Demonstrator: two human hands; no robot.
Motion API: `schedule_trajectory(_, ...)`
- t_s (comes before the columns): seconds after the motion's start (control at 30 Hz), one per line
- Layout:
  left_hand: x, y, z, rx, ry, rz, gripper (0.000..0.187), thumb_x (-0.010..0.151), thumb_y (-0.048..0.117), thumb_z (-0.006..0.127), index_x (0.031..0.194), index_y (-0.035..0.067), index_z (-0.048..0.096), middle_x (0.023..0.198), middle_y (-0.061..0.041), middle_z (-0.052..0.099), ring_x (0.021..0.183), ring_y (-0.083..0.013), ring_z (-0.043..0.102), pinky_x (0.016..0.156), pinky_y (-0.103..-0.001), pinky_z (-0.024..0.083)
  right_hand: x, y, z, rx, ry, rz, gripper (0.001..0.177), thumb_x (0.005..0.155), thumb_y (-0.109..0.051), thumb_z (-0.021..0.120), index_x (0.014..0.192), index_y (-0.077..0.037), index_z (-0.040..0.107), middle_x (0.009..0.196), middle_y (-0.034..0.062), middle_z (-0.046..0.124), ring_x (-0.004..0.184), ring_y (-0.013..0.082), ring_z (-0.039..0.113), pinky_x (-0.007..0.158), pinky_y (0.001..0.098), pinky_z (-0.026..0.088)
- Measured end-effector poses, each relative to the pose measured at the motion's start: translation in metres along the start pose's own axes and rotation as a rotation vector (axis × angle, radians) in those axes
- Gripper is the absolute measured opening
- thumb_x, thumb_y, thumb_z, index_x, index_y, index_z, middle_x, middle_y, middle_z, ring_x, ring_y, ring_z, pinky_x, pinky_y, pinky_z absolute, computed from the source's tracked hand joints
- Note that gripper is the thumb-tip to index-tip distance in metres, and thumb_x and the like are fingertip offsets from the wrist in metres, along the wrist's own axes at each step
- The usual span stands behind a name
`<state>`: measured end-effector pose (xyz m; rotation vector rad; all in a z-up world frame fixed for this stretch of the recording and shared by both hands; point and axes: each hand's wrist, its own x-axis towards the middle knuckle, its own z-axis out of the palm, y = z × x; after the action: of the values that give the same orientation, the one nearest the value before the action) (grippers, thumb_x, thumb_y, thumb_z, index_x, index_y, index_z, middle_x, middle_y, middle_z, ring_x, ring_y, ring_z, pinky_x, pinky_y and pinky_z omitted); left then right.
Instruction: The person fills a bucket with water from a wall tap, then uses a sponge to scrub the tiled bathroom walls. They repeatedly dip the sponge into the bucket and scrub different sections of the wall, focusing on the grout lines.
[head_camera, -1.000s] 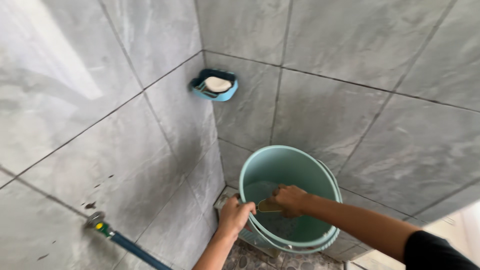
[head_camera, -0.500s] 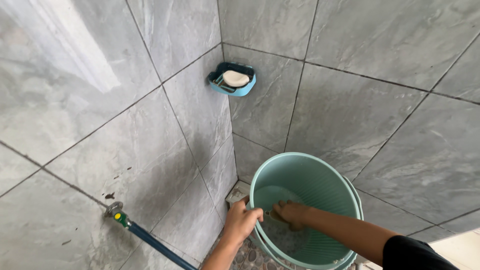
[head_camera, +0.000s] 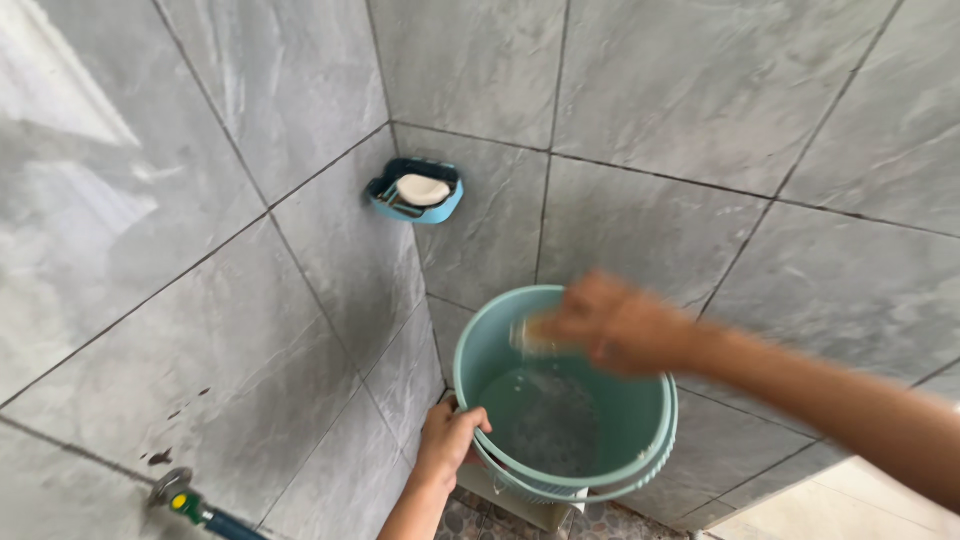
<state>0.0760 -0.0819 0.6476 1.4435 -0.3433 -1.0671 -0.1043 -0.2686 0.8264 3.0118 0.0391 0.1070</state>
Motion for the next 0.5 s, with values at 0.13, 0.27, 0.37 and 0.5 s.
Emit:
schedule_trajectory(0.13, 0.009, 0.006, 0.005, -0.024, -0.008, -0.018, 0.021, 0.072, 0.007, 0.063, 0.088, -0.006, 0.062, 0.067, -0.014, 0.060, 0.048, -0.0292, 0.066, 0.046, -0.043, 0.061, 0.005, 0.051, -0.115, 0.001, 0.161, 0.798, 0.055, 0.098, -0.059, 0.055, 0.111, -0.009, 0.072, 0.100, 0.0182, 0.072, 0.091, 0.0301, 0.069, 0.081, 0.0453, 0.056)
schedule_trajectory(0.27, 0.020, 0.003, 0.011, -0.066, 0.004, -0.043, 0.020, 0.071, 0.006, 0.062, 0.087, -0.006, 0.061, 0.066, -0.015, 0.060, 0.047, -0.0311, 0.067, 0.046, -0.044, 0.062, -0.013, 0.117, -0.157, -0.581, 0.721, 0.280, 0.039, 0.108, -0.045, 0.060, 0.109, -0.007, 0.069, 0.099, 0.0196, 0.068, 0.087, 0.0328, 0.063, 0.072, 0.0478, 0.052)
schedule_trajectory(0.37, 0.034, -0.010, 0.013, -0.066, 0.034, -0.066, 0.019, 0.071, 0.005, 0.063, 0.087, -0.005, 0.061, 0.066, -0.016, 0.063, 0.049, -0.0324, 0.069, 0.046, -0.044, 0.061, -0.011, 0.137, -0.164, -0.417, 0.860, 0.294, 0.045, 0.112, -0.040, 0.057, 0.123, 0.003, 0.064, 0.113, 0.0231, 0.065, 0.102, 0.0336, 0.060, 0.080, 0.0470, 0.049)
schedule_trajectory(0.5, 0.056, -0.031, 0.014, -0.071, 0.053, -0.052, 0.021, 0.072, 0.006, 0.066, 0.087, -0.008, 0.061, 0.069, -0.014, 0.063, 0.053, -0.0290, 0.068, 0.047, -0.044, 0.062, 0.014, 0.100, -0.138, -0.099, 0.277, 0.940, 0.061, 0.108, -0.057, 0.043, 0.108, 0.000, 0.063, 0.102, 0.0246, 0.064, 0.102, 0.0360, 0.061, 0.103, 0.0437, 0.043)
